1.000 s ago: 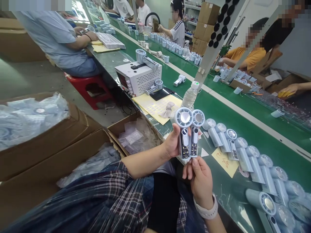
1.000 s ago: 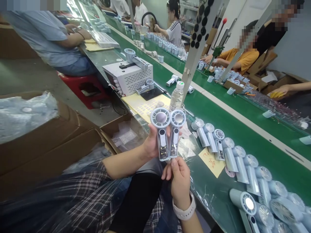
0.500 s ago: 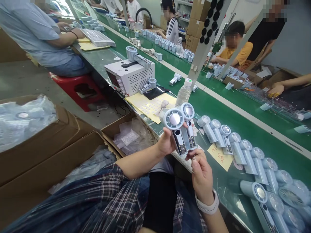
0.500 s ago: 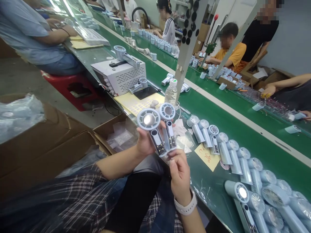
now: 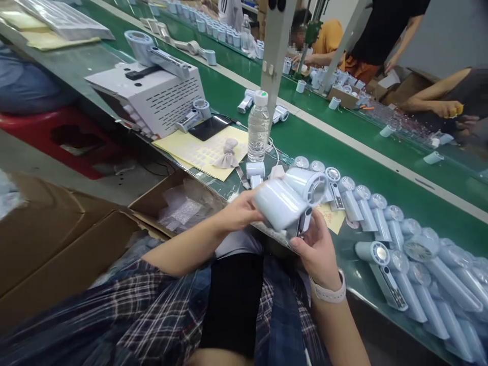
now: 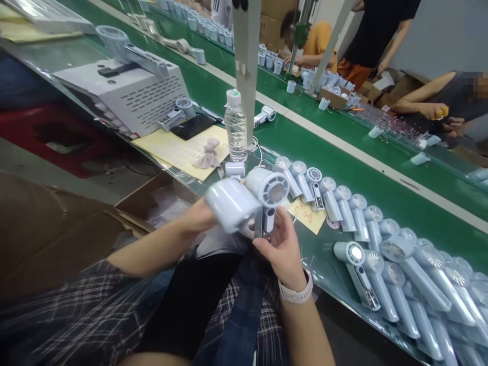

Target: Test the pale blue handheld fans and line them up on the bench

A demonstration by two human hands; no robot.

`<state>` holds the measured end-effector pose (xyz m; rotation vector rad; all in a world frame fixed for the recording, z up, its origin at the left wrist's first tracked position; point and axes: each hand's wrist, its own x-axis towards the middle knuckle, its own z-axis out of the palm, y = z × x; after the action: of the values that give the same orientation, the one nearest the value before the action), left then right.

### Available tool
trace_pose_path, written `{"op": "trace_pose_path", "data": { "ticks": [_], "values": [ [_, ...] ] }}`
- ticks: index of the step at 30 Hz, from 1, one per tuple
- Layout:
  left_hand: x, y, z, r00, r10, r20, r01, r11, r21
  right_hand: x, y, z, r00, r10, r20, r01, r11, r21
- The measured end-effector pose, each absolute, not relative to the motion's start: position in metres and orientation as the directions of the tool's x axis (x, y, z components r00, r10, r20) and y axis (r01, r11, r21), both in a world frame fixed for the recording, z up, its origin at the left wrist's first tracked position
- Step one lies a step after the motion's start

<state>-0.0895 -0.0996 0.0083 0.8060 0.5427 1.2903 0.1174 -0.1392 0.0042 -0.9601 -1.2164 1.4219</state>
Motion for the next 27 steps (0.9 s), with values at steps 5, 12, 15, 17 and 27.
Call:
{"op": "trace_pose_path", "data": {
  "ticks": [5,12,15,17,27],
  "values": [
    [-0.085,-0.093,0.000,0.225,0.974,0.009,-0.638,0.140,0.757,0.118,-0.139,0.013,-0.236,0.971,-0.030,-0.280,-0.098,-0.955],
    [-0.077,-0.106,-0.003,0.463,0.877,0.130,-0.605,0.206,0.769,0.111,-0.138,0.009,-0.164,0.985,-0.051,-0.301,-0.100,-0.948],
    [-0.079,-0.107,0.001,0.477,0.860,0.178,-0.563,0.144,0.814,0.112,-0.141,0.005,-0.198,0.980,-0.020,-0.331,-0.086,-0.940],
    [-0.081,-0.107,0.003,0.506,0.839,0.201,-0.504,0.098,0.858,0.112,-0.142,0.003,-0.216,0.976,0.001,-0.344,-0.076,-0.936],
    [-0.081,-0.109,0.001,0.560,0.791,0.246,-0.566,0.149,0.811,0.111,-0.144,-0.004,-0.251,0.967,0.052,-0.355,-0.042,-0.934]
  ]
}}
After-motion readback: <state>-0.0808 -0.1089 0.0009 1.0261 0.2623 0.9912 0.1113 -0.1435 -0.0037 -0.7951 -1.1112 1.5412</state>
